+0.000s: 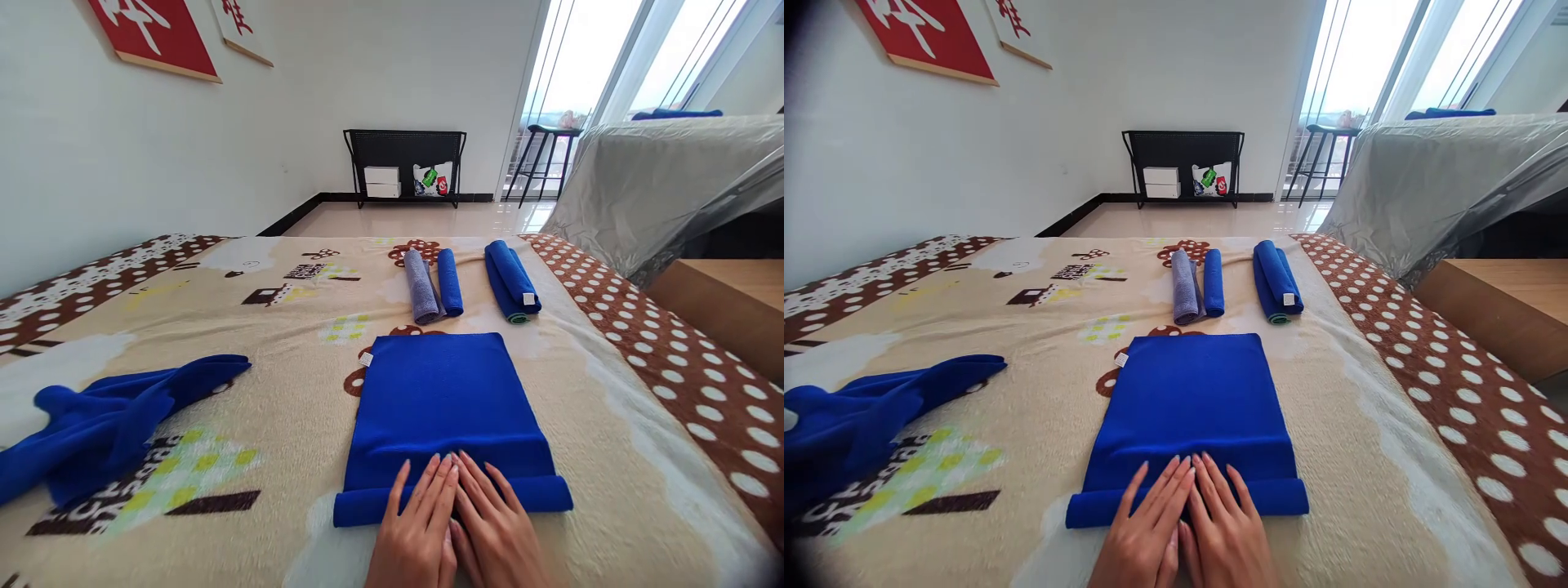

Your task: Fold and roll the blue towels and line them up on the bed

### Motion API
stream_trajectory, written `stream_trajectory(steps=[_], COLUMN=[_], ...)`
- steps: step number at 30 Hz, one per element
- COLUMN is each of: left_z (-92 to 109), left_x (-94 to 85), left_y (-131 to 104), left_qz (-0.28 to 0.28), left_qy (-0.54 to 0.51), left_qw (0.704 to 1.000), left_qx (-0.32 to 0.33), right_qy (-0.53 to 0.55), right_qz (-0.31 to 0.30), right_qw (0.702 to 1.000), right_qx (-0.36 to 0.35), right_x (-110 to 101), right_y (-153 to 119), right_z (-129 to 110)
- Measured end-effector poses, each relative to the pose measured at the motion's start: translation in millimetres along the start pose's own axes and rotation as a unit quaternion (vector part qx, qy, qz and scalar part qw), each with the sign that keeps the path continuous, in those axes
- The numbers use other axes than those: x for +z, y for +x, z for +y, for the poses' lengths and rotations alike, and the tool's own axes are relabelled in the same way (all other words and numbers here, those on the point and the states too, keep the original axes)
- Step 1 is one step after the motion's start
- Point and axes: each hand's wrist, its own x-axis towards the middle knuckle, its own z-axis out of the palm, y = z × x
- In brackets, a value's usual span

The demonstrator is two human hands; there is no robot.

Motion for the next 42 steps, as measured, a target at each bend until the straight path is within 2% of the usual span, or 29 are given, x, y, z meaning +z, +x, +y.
stream_trajectory(steps=[1,3,7,10,12,14,17,19,21,26,28,32,35,39,40,42], left_z=[-3,-17,-59,-72,-72,-69,-65,-64,-62,-55,-54,-56,-55,-49,-45,-34], left_x=[2.1,2.9,-4.9,-15.8,-26.4,-38.1,-49.4,-48.2,-40.7,-15.2,-10.1,-14.6,-27.0,-37.8,-37.2,-31.2], left_y=[2,-6,-40,-56,-59,-60,-60,-60,-57,-45,-39,-33,-40,-55,-57,-54], left_qz=[-0.009,-0.034,-0.079,-0.056,-0.014,0.019,0.01,-0.004,0.001,0.072,0.068,0.048,0.043,-0.033,-0.04,-0.009], left_qy=[0.003,0.041,0.1,0.099,0.081,0.047,0.013,0.013,0.002,-0.043,-0.036,-0.028,-0.058,-0.094,-0.073,-0.006], left_qw=[1.0,0.998,0.985,0.983,0.985,0.992,1.0,0.999,1.0,0.989,0.988,0.991,0.989,0.983,0.982,0.981], left_qx=[0.01,-0.019,-0.113,-0.146,-0.149,-0.112,-0.001,0.034,0.017,-0.118,-0.135,-0.125,-0.13,-0.153,-0.167,-0.196], right_qy=[0.0,-0.021,-0.066,-0.068,-0.052,-0.023,0.011,0.021,0.031,0.081,0.101,0.117,0.128,0.132,0.116,0.063], right_qz=[-0.015,-0.041,-0.059,-0.068,-0.058,-0.031,-0.004,-0.01,-0.012,0.009,0.021,0.019,-0.039,-0.118,-0.112,-0.057], right_qw=[1.0,0.999,0.99,0.985,0.987,0.992,0.999,0.999,0.999,0.993,0.988,0.981,0.982,0.978,0.98,0.986], right_qx=[-0.012,-0.001,0.106,0.142,0.14,0.117,0.048,0.023,0.028,0.081,0.115,0.152,0.135,0.114,0.118,0.143], right_x=[1,2,0,-7,-15,-24,-31,-29,-22,-10,-10,-21,-31,-37,-36,-33], right_y=[4,0,-40,-66,-77,-84,-92,-94,-92,-70,-58,-45,-48,-61,-62,-60], right_z=[0,12,56,79,85,87,87,89,91,90,87,82,81,80,78,69])
